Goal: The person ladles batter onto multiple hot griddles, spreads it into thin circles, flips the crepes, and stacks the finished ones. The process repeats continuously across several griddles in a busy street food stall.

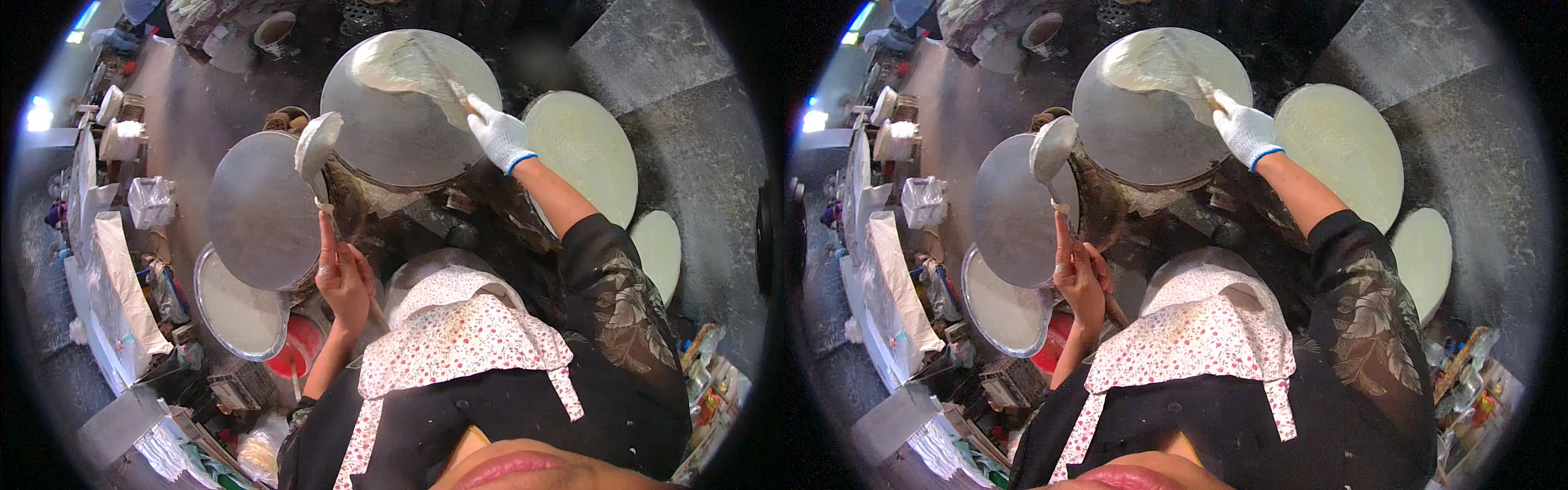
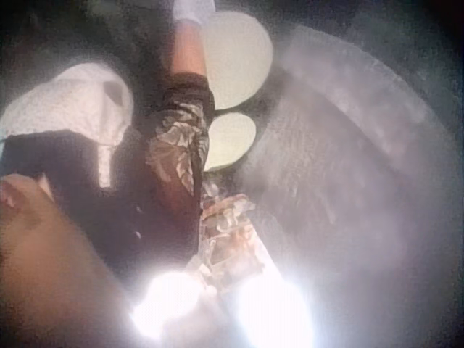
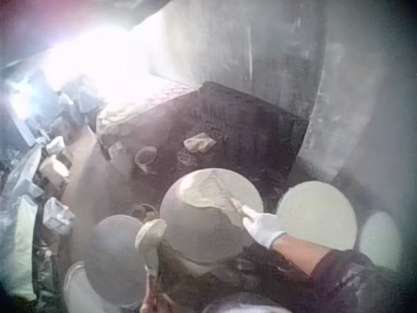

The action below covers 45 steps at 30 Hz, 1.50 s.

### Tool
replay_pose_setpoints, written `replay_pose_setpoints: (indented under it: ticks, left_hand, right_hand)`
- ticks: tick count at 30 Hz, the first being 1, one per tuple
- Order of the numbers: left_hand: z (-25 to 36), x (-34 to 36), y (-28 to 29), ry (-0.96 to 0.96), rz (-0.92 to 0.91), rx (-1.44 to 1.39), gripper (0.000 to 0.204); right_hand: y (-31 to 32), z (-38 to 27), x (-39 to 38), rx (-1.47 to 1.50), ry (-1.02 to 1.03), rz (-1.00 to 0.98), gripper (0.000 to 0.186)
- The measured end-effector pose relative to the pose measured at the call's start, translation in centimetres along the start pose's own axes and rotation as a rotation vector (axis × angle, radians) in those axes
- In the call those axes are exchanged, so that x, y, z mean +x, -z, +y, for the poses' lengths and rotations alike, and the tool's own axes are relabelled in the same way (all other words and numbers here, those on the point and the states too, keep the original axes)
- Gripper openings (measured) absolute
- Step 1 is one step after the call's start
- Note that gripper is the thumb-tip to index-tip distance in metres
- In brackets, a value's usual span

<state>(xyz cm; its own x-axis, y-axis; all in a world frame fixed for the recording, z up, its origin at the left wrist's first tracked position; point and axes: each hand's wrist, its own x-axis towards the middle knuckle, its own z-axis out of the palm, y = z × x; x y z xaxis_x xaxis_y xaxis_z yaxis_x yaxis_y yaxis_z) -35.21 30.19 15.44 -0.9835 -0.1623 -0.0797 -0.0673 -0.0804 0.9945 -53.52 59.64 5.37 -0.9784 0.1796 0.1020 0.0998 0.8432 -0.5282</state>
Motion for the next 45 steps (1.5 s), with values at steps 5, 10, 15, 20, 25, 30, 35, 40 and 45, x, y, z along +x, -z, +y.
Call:
replay_pose_setpoints:
  ticks: [5, 10, 15, 20, 25, 30, 35, 40, 45]
  left_hand:
    - [0.2, -0.6, -0.9, 0.005, -0.006, 0.062, 0.058]
    - [0.2, -1.4, -1.4, 0.028, 0.063, 0.026, 0.059]
    - [0.4, -1.4, -2.3, 0.014, 0.031, 0.089, 0.059]
    - [0.8, -1.8, -2.3, 0.037, 0.03, 0.049, 0.059]
    - [1.0, -1.8, -1.9, 0.075, 0.047, 0.07, 0.061]
    - [0.6, -1.7, -1.1, 0.116, 0.045, -0.005, 0.061]
    - [-0.4, -1.6, -0.1, 0.209, 0.085, 0.116, 0.061]
    - [-0.4, -2.4, -0.1, 0.236, 0.109, 0.074, 0.057]
    - [-0.6, 2.8, 0.9, 0.145, 0.124, 0.44, 0.065]
  right_hand:
    - [-0.2, -1.2, 0.3, 0.149, 0.422, -0.136, 0.034]
    - [3.0, 0.4, 1.0, 0.144, 0.236, -0.108, 0.04]
    - [2.9, -0.5, 2.1, 0.16, 0.29, -0.361, 0.046]
    - [2.8, 1.1, 2.3, 0.282, 0.274, -0.393, 0.042]
    - [2.5, 0.5, 4.0, 0.241, 0.17, -0.286, 0.044]
    - [2.3, 0.7, 2.8, 0.309, 0.196, -0.652, 0.045]
    - [0.3, 1.5, 5.0, 0.246, 0.062, -0.169, 0.042]
    - [2.2, 1.4, 5.1, 0.292, 0.23, -0.735, 0.044]
    - [2.7, -0.8, 7.4, 0.36, 0.099, -0.497, 0.042]
